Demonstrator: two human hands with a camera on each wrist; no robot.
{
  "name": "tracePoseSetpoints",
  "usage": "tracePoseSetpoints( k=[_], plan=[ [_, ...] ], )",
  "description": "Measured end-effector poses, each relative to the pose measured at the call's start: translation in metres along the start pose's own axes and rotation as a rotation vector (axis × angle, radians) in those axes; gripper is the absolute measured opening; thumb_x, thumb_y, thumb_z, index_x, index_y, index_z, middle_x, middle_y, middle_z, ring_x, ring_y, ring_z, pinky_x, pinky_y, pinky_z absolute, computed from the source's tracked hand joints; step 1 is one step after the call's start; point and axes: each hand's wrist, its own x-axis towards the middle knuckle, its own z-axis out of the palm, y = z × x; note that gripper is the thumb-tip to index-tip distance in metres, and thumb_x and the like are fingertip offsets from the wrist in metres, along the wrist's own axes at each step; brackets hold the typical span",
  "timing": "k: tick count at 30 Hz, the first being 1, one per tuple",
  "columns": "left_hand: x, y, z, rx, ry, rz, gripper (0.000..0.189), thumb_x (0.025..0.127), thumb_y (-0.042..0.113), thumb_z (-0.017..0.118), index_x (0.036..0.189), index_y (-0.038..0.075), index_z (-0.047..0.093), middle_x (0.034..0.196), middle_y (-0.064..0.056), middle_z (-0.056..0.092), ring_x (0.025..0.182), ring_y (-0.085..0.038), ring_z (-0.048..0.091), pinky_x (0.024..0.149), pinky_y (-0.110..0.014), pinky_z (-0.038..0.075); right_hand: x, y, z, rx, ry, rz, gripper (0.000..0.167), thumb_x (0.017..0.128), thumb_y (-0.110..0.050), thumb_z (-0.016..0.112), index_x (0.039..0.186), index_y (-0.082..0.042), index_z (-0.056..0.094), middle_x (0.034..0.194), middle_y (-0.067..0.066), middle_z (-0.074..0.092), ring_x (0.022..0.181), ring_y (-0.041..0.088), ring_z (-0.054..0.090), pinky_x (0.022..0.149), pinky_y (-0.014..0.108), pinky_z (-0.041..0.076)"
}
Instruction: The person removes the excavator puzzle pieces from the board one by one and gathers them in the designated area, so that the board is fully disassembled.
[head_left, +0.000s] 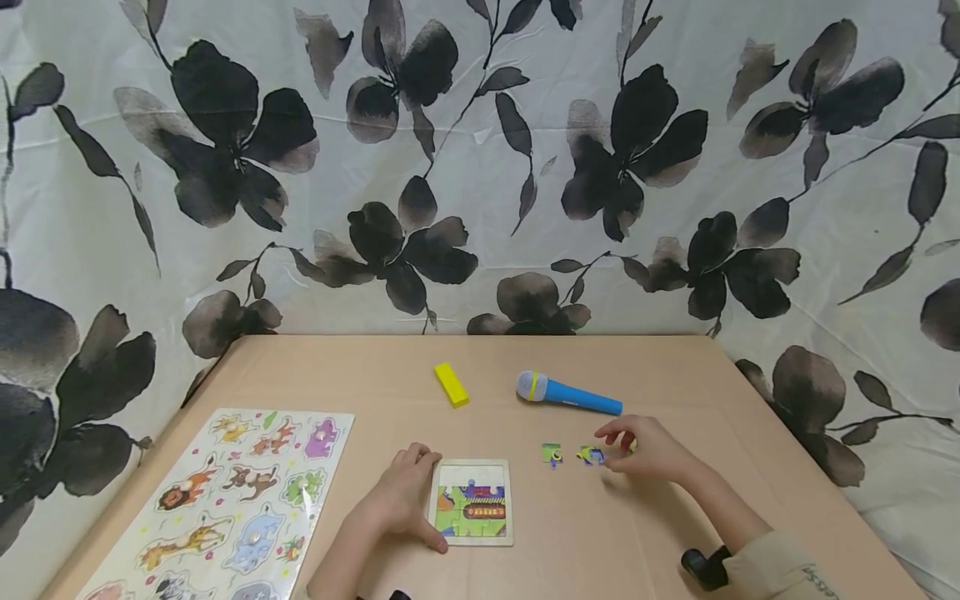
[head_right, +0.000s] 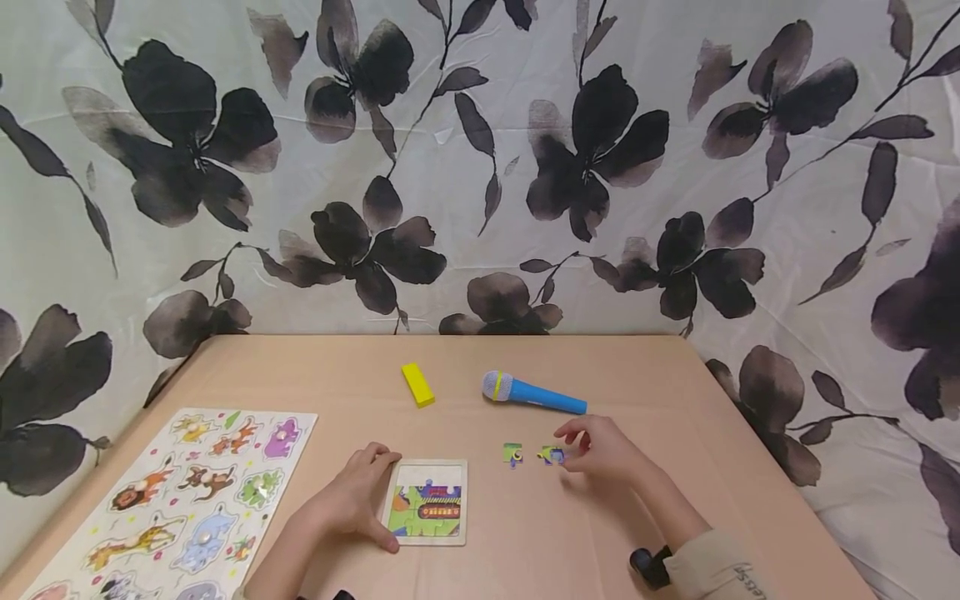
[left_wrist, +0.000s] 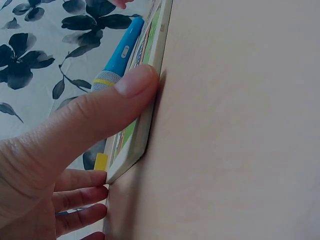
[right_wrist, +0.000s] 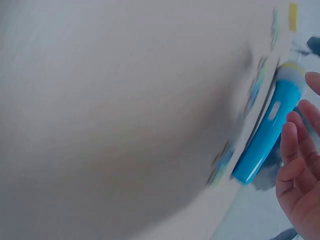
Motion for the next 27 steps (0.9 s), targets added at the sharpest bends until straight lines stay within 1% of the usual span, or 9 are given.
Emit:
tracePoseSetpoints(
  k=[8, 15, 19, 22, 27],
  plan=[
    [0.001, 0.0, 0.001, 0.007, 0.004, 0.004, 0.114, 0.036, 0.047, 0.089, 0.124, -0.009, 0.045, 0.116, -0.015, 0.044, 0.102, -0.029, 0.041, 0.093, -0.047, 0.041, 0.009, -0.028, 0.017, 0.046, -0.046, -0.035, 0.034, 0.072, -0.01, 0.074, 0.104, 0.0, 0.065, 0.086, 0.007, 0.061, 0.068, 0.02, 0.054, 0.056, 0.021, 0.047],
    [0.001, 0.0, 0.001, -0.007, 0.003, -0.003, 0.113, 0.036, 0.046, 0.089, 0.124, -0.009, 0.046, 0.116, -0.015, 0.044, 0.102, -0.028, 0.041, 0.092, -0.047, 0.041, 0.016, -0.053, 0.03, 0.069, -0.083, -0.049, 0.036, 0.072, -0.013, 0.074, 0.104, 0.0, 0.065, 0.087, 0.007, 0.061, 0.068, 0.018, 0.053, 0.055, 0.022, 0.046],
    [0.001, 0.0, 0.001, -0.017, -0.001, -0.007, 0.112, 0.037, 0.046, 0.09, 0.125, -0.008, 0.045, 0.117, -0.014, 0.044, 0.102, -0.027, 0.04, 0.093, -0.047, 0.041, 0.021, -0.064, 0.038, 0.082, -0.105, -0.05, 0.037, 0.072, -0.015, 0.076, 0.104, -0.001, 0.065, 0.087, 0.006, 0.062, 0.07, 0.018, 0.053, 0.056, 0.022, 0.047],
    [0.001, 0.0, 0.001, -0.014, -0.001, -0.009, 0.112, 0.037, 0.046, 0.09, 0.125, -0.008, 0.046, 0.117, -0.014, 0.044, 0.101, -0.027, 0.04, 0.092, -0.047, 0.042, 0.026, -0.071, 0.045, 0.095, -0.126, -0.049, 0.037, 0.072, -0.016, 0.076, 0.104, -0.001, 0.065, 0.088, 0.006, 0.062, 0.071, 0.018, 0.053, 0.057, 0.022, 0.047],
    [0.001, -0.001, 0.002, 0.004, 0.001, -0.002, 0.113, 0.036, 0.047, 0.089, 0.125, -0.008, 0.045, 0.118, -0.015, 0.044, 0.103, -0.028, 0.041, 0.093, -0.047, 0.041, 0.033, -0.086, 0.055, 0.111, -0.153, -0.047, 0.035, 0.072, -0.015, 0.076, 0.103, -0.003, 0.066, 0.088, 0.005, 0.061, 0.068, 0.019, 0.052, 0.055, 0.022, 0.045]
  ],
)
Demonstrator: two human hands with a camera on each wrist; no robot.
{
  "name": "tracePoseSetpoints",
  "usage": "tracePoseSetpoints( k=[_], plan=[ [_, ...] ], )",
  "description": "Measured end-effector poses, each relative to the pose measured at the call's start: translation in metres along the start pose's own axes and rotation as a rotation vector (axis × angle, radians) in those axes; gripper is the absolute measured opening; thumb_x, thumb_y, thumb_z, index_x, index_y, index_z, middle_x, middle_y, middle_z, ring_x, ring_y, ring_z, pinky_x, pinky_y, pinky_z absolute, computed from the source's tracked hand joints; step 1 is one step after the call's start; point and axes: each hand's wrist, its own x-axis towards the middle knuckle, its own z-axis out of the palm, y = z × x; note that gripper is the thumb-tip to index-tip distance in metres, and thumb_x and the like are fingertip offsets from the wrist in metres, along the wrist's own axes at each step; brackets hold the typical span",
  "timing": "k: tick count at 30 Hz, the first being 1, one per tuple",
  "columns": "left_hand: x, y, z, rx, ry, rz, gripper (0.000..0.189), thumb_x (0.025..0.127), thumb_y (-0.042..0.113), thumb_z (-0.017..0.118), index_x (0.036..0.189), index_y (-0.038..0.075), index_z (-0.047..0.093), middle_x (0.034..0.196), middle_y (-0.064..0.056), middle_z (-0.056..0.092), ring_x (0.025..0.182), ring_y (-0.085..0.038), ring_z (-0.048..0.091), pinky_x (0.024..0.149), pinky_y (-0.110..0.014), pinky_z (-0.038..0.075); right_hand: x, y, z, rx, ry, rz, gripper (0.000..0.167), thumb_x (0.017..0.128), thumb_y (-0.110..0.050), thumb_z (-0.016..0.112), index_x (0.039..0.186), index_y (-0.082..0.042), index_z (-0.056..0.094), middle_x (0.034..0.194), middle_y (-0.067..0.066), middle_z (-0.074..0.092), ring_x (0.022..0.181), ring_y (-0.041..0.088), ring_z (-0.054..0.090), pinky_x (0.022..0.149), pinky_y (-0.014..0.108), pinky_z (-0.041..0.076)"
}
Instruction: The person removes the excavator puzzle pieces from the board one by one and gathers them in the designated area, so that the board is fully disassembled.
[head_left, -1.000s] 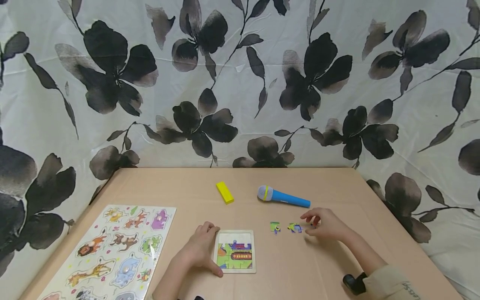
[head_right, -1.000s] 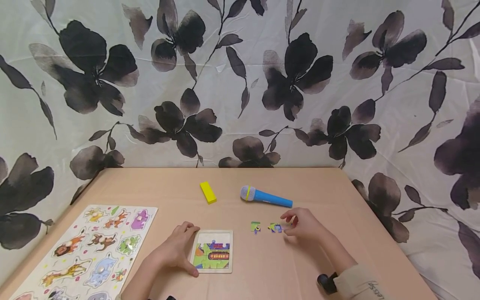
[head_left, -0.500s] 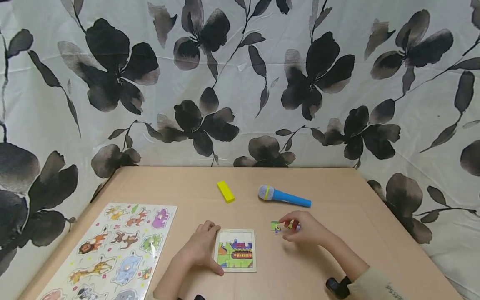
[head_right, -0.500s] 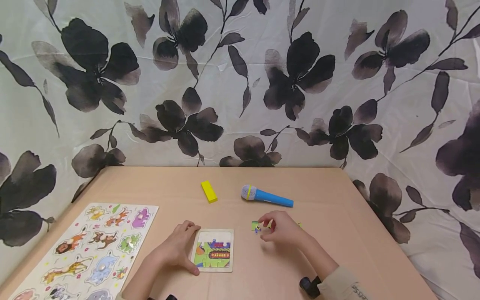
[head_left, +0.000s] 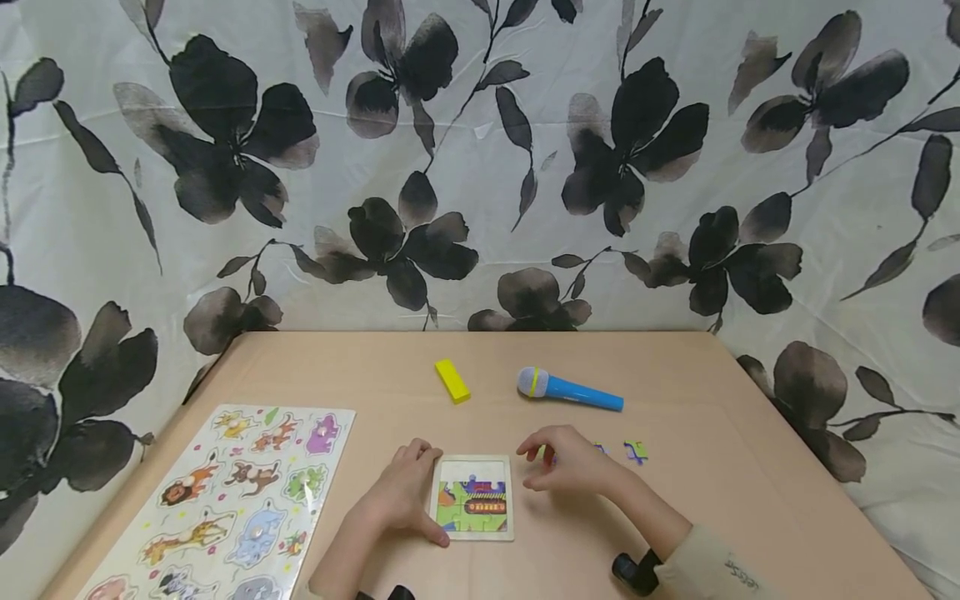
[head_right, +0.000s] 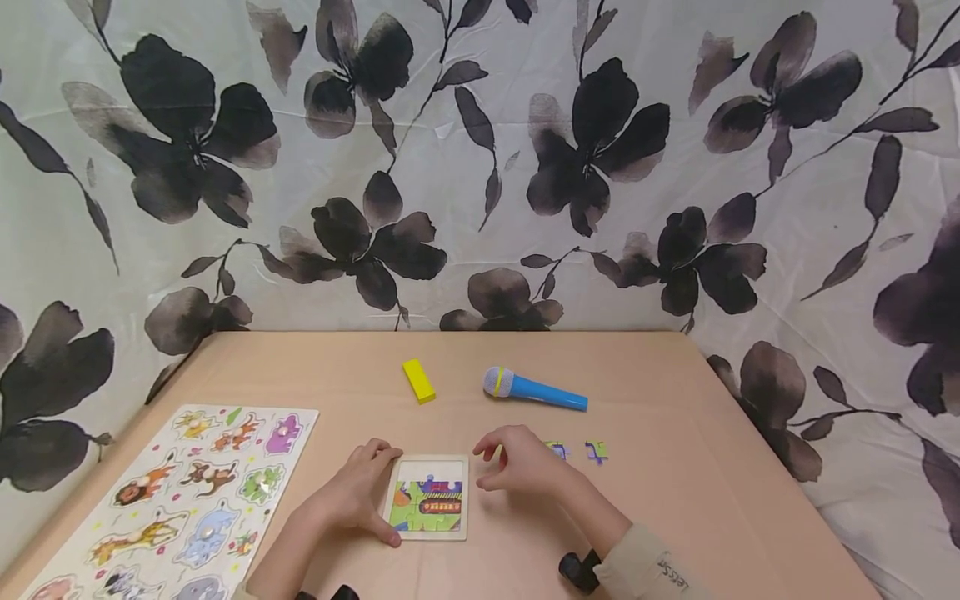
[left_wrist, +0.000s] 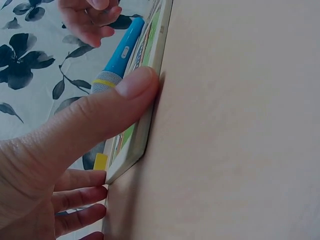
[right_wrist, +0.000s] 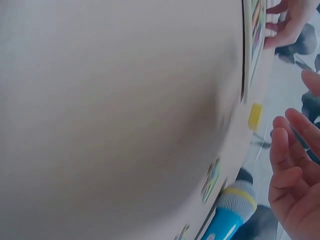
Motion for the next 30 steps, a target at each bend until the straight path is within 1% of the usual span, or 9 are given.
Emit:
tracePoseSetpoints(
  k=[4, 9, 16, 21, 23, 25, 30],
  plan=[
    [0.001, 0.001, 0.001, 0.001, 0.0, 0.001, 0.113, 0.037, 0.047, 0.089, 0.125, -0.008, 0.045, 0.118, -0.015, 0.043, 0.103, -0.028, 0.041, 0.093, -0.046, 0.041, 0.007, -0.009, 0.007, 0.008, -0.025, 0.006, 0.035, 0.072, -0.015, 0.076, 0.104, -0.004, 0.066, 0.087, 0.003, 0.061, 0.066, 0.018, 0.051, 0.054, 0.021, 0.044],
    [-0.001, 0.002, 0.0, -0.01, -0.004, -0.009, 0.112, 0.037, 0.046, 0.09, 0.124, -0.008, 0.046, 0.116, -0.014, 0.044, 0.102, -0.028, 0.041, 0.093, -0.047, 0.041, 0.017, -0.021, 0.018, 0.035, -0.071, 0.025, 0.037, 0.072, -0.015, 0.077, 0.105, -0.004, 0.065, 0.087, 0.002, 0.059, 0.066, 0.015, 0.05, 0.054, 0.019, 0.043],
    [0.0, 0.004, -0.003, -0.006, -0.003, -0.01, 0.112, 0.036, 0.046, 0.089, 0.124, -0.008, 0.046, 0.115, -0.013, 0.044, 0.1, -0.026, 0.041, 0.09, -0.045, 0.043, 0.031, -0.039, 0.031, 0.03, -0.13, 0.02, 0.038, 0.072, -0.016, 0.077, 0.105, -0.001, 0.064, 0.084, 0.002, 0.058, 0.063, 0.011, 0.05, 0.055, 0.016, 0.045],
    [0.001, 0.004, -0.003, 0.007, -0.005, -0.011, 0.111, 0.037, 0.047, 0.089, 0.123, -0.008, 0.047, 0.114, -0.013, 0.044, 0.1, -0.027, 0.041, 0.09, -0.045, 0.043, 0.04, -0.045, 0.044, 0.033, -0.163, 0.037, 0.036, 0.072, -0.016, 0.077, 0.103, -0.002, 0.063, 0.082, -0.001, 0.057, 0.066, 0.008, 0.049, 0.058, 0.015, 0.046],
    [0.0, 0.004, -0.003, 0.008, -0.01, -0.01, 0.11, 0.037, 0.047, 0.089, 0.123, -0.008, 0.047, 0.114, -0.013, 0.044, 0.101, -0.027, 0.041, 0.09, -0.046, 0.043, 0.043, -0.046, 0.05, 0.009, -0.165, 0.044, 0.035, 0.072, -0.017, 0.078, 0.101, -0.004, 0.064, 0.08, -0.002, 0.055, 0.067, 0.007, 0.048, 0.059, 0.014, 0.046],
    [0.0, 0.003, -0.003, 0.01, -0.015, -0.005, 0.11, 0.038, 0.048, 0.089, 0.123, -0.007, 0.047, 0.115, -0.013, 0.043, 0.102, -0.028, 0.041, 0.091, -0.046, 0.042, 0.045, -0.048, 0.056, -0.039, -0.162, 0.054, 0.033, 0.071, -0.018, 0.078, 0.099, -0.005, 0.064, 0.077, -0.004, 0.054, 0.067, 0.006, 0.047, 0.06, 0.014, 0.045],
    [-0.001, 0.002, -0.003, 0.011, -0.013, 0.009, 0.11, 0.039, 0.048, 0.088, 0.123, -0.008, 0.046, 0.116, -0.014, 0.043, 0.102, -0.028, 0.041, 0.091, -0.046, 0.042, 0.051, -0.06, 0.064, -0.217, -0.146, 0.087, 0.027, 0.069, -0.023, 0.08, 0.085, -0.008, 0.065, 0.07, -0.005, 0.049, 0.065, 0.006, 0.043, 0.057, 0.016, 0.041]
  ],
)
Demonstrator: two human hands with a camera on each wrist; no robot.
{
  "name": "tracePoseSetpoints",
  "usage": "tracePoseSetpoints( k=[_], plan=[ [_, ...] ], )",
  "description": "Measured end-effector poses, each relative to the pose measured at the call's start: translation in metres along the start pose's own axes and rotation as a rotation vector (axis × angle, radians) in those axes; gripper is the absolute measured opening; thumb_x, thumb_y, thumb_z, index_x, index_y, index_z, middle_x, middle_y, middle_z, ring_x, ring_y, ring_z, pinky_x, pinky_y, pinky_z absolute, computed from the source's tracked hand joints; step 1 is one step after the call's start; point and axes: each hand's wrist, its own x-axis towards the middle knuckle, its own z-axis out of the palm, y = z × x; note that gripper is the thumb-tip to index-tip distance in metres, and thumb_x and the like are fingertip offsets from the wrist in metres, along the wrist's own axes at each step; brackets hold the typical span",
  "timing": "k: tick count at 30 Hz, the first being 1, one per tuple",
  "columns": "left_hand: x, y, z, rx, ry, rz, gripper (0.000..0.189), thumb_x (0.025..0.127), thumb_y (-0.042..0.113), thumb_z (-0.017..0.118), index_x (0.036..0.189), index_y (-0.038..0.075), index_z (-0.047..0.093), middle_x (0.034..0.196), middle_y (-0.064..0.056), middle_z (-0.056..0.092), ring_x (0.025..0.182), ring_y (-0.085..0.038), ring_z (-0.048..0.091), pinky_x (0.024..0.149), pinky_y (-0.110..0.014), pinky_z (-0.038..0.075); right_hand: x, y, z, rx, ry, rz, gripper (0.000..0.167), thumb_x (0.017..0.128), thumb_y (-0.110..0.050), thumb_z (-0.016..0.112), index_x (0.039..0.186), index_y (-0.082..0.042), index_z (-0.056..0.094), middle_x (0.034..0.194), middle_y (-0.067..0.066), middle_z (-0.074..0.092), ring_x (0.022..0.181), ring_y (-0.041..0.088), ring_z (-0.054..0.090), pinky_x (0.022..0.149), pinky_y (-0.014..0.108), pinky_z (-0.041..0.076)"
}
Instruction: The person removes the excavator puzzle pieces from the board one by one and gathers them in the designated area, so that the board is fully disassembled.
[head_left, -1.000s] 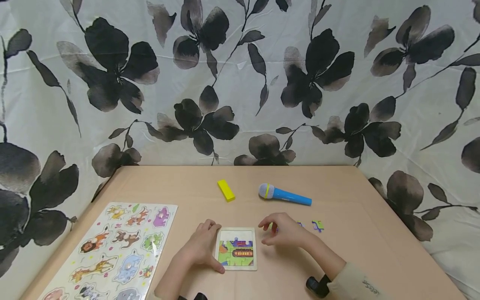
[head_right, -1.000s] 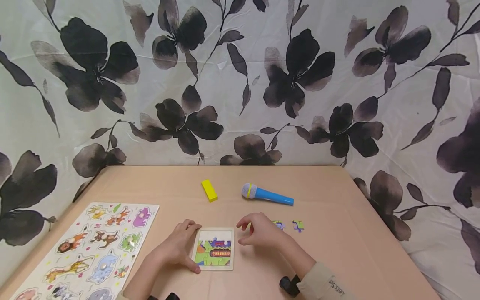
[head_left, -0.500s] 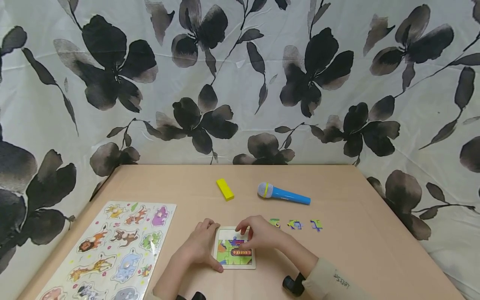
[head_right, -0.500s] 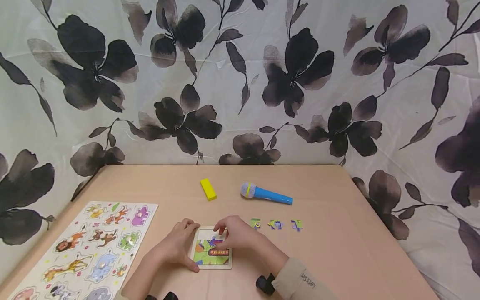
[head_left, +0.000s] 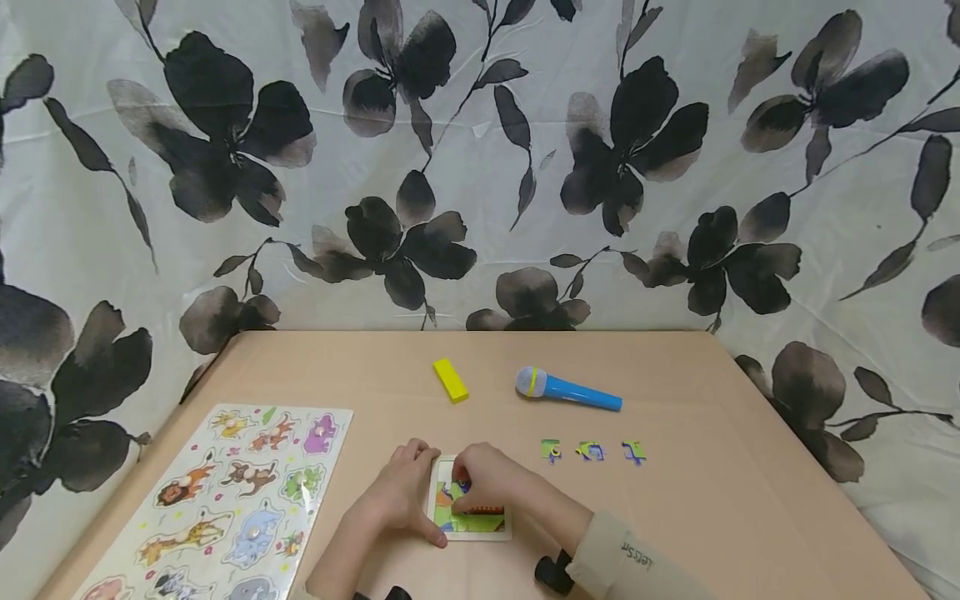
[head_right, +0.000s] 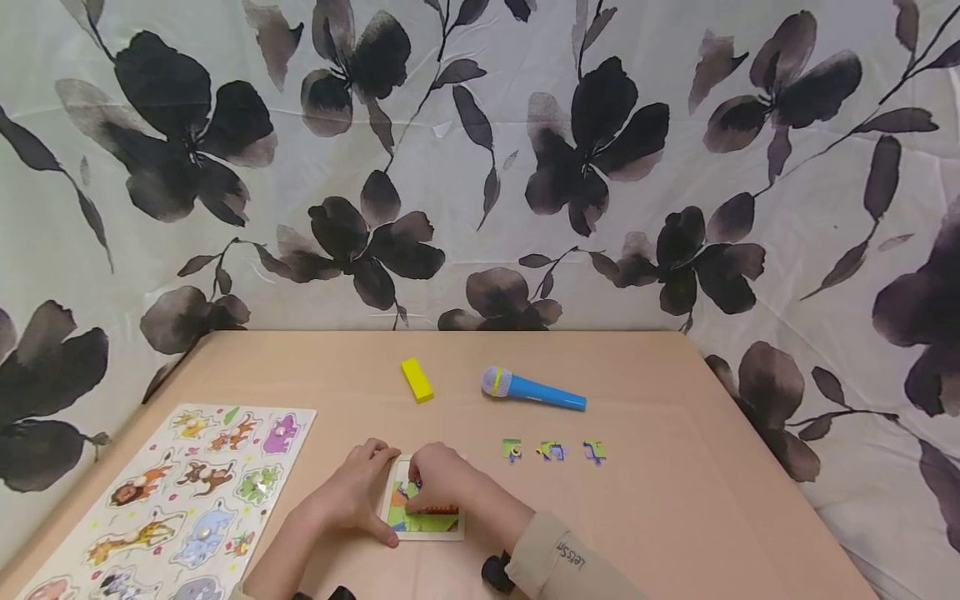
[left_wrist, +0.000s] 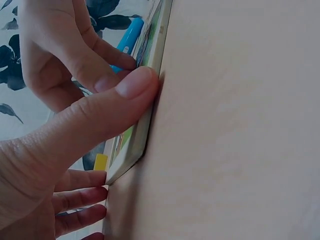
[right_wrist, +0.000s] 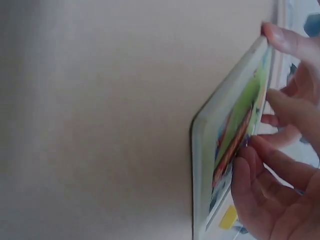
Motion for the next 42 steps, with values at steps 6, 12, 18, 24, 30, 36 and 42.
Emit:
tracePoseSetpoints(
  k=[6, 12, 18, 24, 30, 36, 42],
  plan=[
    [-0.0004, -0.0018, -0.0004, 0.012, 0.012, 0.01, 0.11, 0.038, 0.049, 0.088, 0.122, -0.009, 0.047, 0.115, -0.014, 0.043, 0.103, -0.029, 0.041, 0.092, -0.045, 0.042, 0.0043, -0.0076, 0.002, -0.096, 0.022, 0.008, 0.023, 0.069, -0.022, 0.081, 0.077, -0.01, 0.062, 0.067, -0.006, 0.047, 0.063, 0.006, 0.042, 0.055, 0.016, 0.039],
    [0.0022, -0.0005, 0.0007, 0.003, 0.003, 0.003, 0.111, 0.038, 0.05, 0.088, 0.123, -0.008, 0.047, 0.115, -0.014, 0.043, 0.103, -0.029, 0.041, 0.093, -0.045, 0.041, 0.0036, -0.006, 0.0019, -0.078, 0.032, 0.027, 0.025, 0.068, -0.02, 0.081, 0.076, -0.011, 0.06, 0.068, -0.005, 0.049, 0.063, 0.006, 0.043, 0.056, 0.017, 0.04],
    [0.0029, -0.0003, 0.002, 0.011, -0.007, -0.003, 0.112, 0.038, 0.052, 0.087, 0.124, -0.008, 0.046, 0.116, -0.014, 0.043, 0.103, -0.028, 0.041, 0.093, -0.045, 0.041, 0.0028, -0.0059, 0.0029, -0.079, 0.047, 0.031, 0.026, 0.067, -0.02, 0.082, 0.075, -0.013, 0.058, 0.067, -0.005, 0.049, 0.063, 0.007, 0.043, 0.055, 0.017, 0.039],
    [0.0023, 0.0001, 0.0019, 0.02, -0.003, -0.005, 0.111, 0.038, 0.052, 0.087, 0.123, -0.007, 0.047, 0.115, -0.014, 0.043, 0.103, -0.028, 0.041, 0.093, -0.044, 0.042, 0.0024, -0.0062, 0.0041, -0.085, 0.075, 0.013, 0.026, 0.066, -0.02, 0.082, 0.074, -0.013, 0.059, 0.066, -0.006, 0.049, 0.063, 0.007, 0.043, 0.055, 0.017, 0.039],
    [0.0013, -0.0005, 0.0013, 0.018, 0.006, 0.002, 0.111, 0.038, 0.05, 0.088, 0.123, -0.007, 0.047, 0.115, -0.013, 0.044, 0.101, -0.027, 0.042, 0.091, -0.044, 0.043, 0.0036, -0.0046, 0.0063, -0.034, 0.096, 0.01, 0.025, 0.065, -0.018, 0.083, 0.074, -0.012, 0.06, 0.066, -0.007, 0.049, 0.062, 0.006, 0.043, 0.054, 0.016, 0.04],
    [0.0025, -0.0009, 0.0008, 0.034, 0.016, 0.013, 0.111, 0.038, 0.051, 0.088, 0.124, -0.007, 0.046, 0.112, -0.012, 0.044, 0.097, -0.025, 0.042, 0.085, -0.043, 0.045, 0.0034, -0.0021, 0.0054, 0.079, 0.122, 0.008, 0.025, 0.063, -0.013, 0.084, 0.075, -0.01, 0.062, 0.065, -0.005, 0.051, 0.062, 0.006, 0.044, 0.055, 0.016, 0.041],
    [0.0026, -0.0012, 0.0015, 0.027, 0.007, 0.001, 0.111, 0.038, 0.051, 0.088, 0.124, -0.007, 0.046, 0.113, -0.012, 0.044, 0.098, -0.026, 0.042, 0.086, -0.044, 0.044, 0.0036, -0.0007, 0.0066, 0.117, 0.115, 0.014, 0.025, 0.062, -0.011, 0.084, 0.074, -0.009, 0.062, 0.065, -0.004, 0.051, 0.061, 0.006, 0.044, 0.054, 0.016, 0.041]
  ],
)
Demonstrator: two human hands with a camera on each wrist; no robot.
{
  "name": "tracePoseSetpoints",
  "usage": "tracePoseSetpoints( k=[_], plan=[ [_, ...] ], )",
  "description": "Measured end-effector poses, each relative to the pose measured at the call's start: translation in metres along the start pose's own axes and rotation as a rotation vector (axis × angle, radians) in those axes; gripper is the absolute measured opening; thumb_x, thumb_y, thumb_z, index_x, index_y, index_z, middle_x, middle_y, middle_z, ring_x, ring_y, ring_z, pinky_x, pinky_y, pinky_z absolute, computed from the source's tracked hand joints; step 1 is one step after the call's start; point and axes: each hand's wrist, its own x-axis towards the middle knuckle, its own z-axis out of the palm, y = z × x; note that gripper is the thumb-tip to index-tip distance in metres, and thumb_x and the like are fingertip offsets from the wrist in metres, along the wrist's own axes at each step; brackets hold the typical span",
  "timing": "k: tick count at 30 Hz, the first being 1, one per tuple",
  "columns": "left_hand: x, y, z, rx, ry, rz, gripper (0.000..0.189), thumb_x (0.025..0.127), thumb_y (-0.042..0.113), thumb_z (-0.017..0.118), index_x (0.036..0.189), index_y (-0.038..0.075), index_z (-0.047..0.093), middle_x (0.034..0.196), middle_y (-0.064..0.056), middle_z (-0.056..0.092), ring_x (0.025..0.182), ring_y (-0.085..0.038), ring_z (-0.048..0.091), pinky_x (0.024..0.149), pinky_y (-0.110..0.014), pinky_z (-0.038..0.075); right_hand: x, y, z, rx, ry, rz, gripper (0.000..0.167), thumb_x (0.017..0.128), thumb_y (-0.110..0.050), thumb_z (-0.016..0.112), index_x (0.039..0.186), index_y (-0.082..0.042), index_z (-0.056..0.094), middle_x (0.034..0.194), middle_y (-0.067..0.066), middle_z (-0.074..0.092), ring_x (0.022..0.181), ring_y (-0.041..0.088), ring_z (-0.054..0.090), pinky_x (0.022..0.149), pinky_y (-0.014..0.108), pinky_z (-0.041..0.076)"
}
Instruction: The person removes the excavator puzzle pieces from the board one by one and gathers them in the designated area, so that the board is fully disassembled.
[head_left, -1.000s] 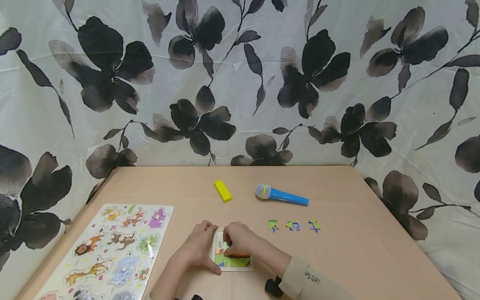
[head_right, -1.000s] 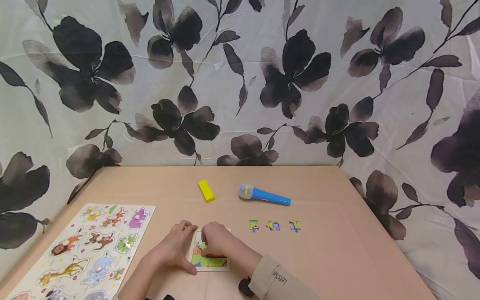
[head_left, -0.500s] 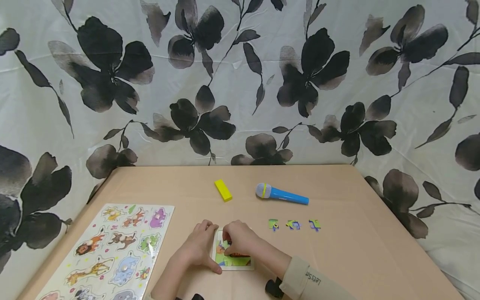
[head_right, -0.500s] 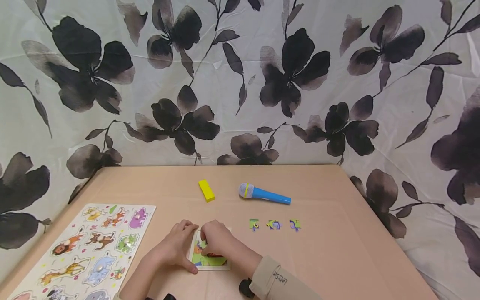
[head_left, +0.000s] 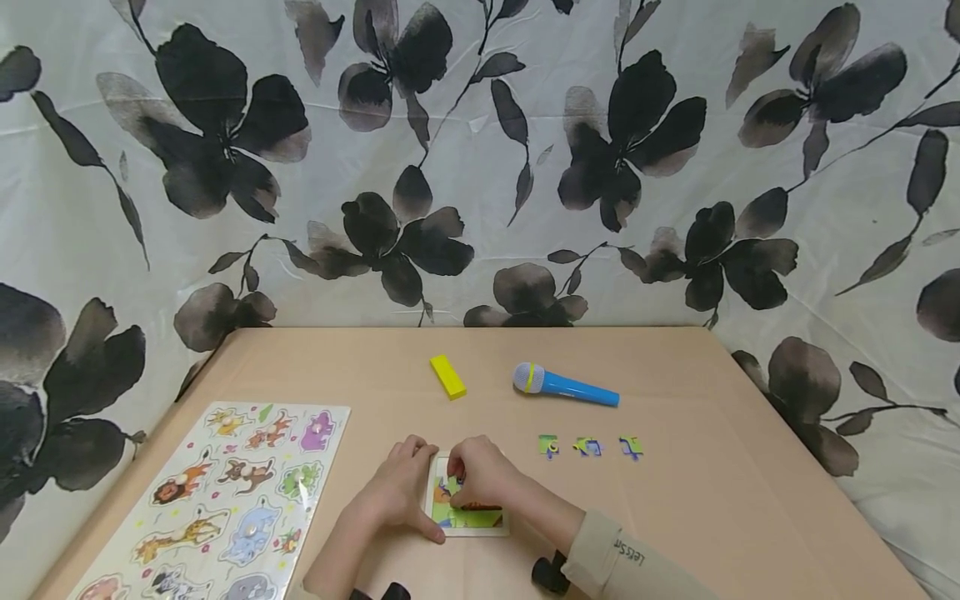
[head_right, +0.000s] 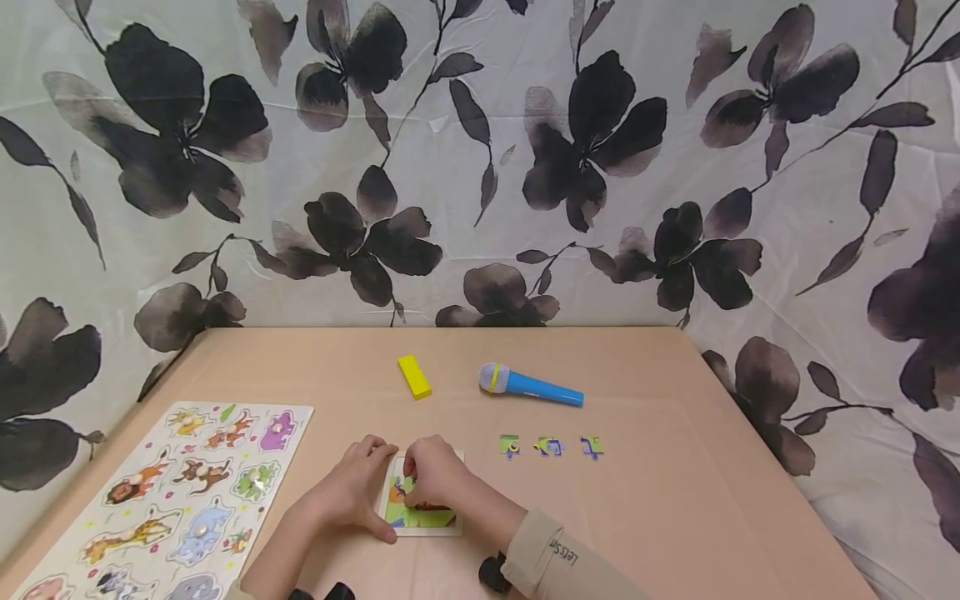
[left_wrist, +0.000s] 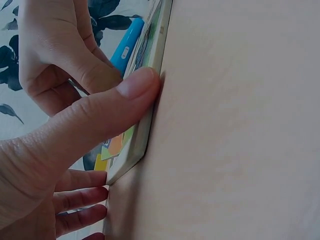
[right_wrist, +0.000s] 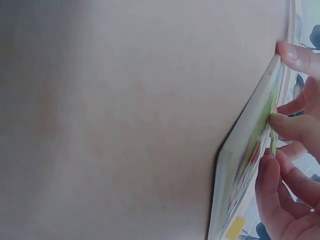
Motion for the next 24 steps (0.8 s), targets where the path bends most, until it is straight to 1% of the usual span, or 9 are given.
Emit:
tracePoseSetpoints(
  k=[3, 9, 12, 17, 24],
  plan=[
    [0.0, -0.001, 0.0, 0.003, 0.001, -0.003, 0.112, 0.038, 0.051, 0.088, 0.124, -0.007, 0.046, 0.114, -0.013, 0.044, 0.099, -0.026, 0.042, 0.087, -0.043, 0.044, 0.0, 0.0, -0.001, 0.01, -0.007, -0.002, 0.025, 0.062, -0.01, 0.083, 0.075, -0.009, 0.062, 0.065, -0.003, 0.052, 0.061, 0.006, 0.044, 0.054, 0.016, 0.042],
    [0.002, -0.001, 0.0, 0.007, 0.003, -0.008, 0.112, 0.037, 0.051, 0.088, 0.124, -0.007, 0.046, 0.115, -0.013, 0.044, 0.1, -0.027, 0.042, 0.088, -0.043, 0.044, 0.0, 0.002, -0.007, 0.04, -0.026, -0.039, 0.024, 0.063, -0.009, 0.081, 0.076, -0.008, 0.062, 0.066, -0.003, 0.055, 0.061, 0.005, 0.046, 0.054, 0.015, 0.043],
    [0.002, 0.0, 0.0, 0.005, 0.006, -0.003, 0.112, 0.037, 0.05, 0.088, 0.124, -0.007, 0.046, 0.114, -0.014, 0.044, 0.1, -0.027, 0.042, 0.088, -0.043, 0.044, -0.002, 0.003, -0.01, 0.053, -0.027, -0.038, 0.023, 0.063, -0.009, 0.081, 0.077, -0.009, 0.062, 0.068, -0.004, 0.055, 0.06, 0.004, 0.047, 0.054, 0.015, 0.043],
    [0.001, 0.0, -0.001, 0.011, 0.01, 0.003, 0.111, 0.038, 0.05, 0.088, 0.123, -0.008, 0.046, 0.113, -0.014, 0.044, 0.099, -0.027, 0.042, 0.087, -0.043, 0.044, -0.009, 0.007, -0.018, 0.1, -0.027, -0.03, 0.024, 0.065, -0.01, 0.081, 0.081, -0.008, 0.063, 0.071, -0.003, 0.056, 0.058, 0.005, 0.047, 0.051, 0.016, 0.044],
    [0.0, 0.001, 0.001, -0.016, 0.021, -0.005, 0.111, 0.036, 0.046, 0.09, 0.123, -0.008, 0.046, 0.113, -0.013, 0.044, 0.099, -0.027, 0.042, 0.089, -0.044, 0.044, -0.024, 0.021, -0.028, 0.161, 0.004, -0.045, 0.023, 0.065, -0.008, 0.08, 0.082, -0.007, 0.064, 0.072, -0.002, 0.056, 0.06, 0.01, 0.05, 0.052, 0.018, 0.046]
  ],
)
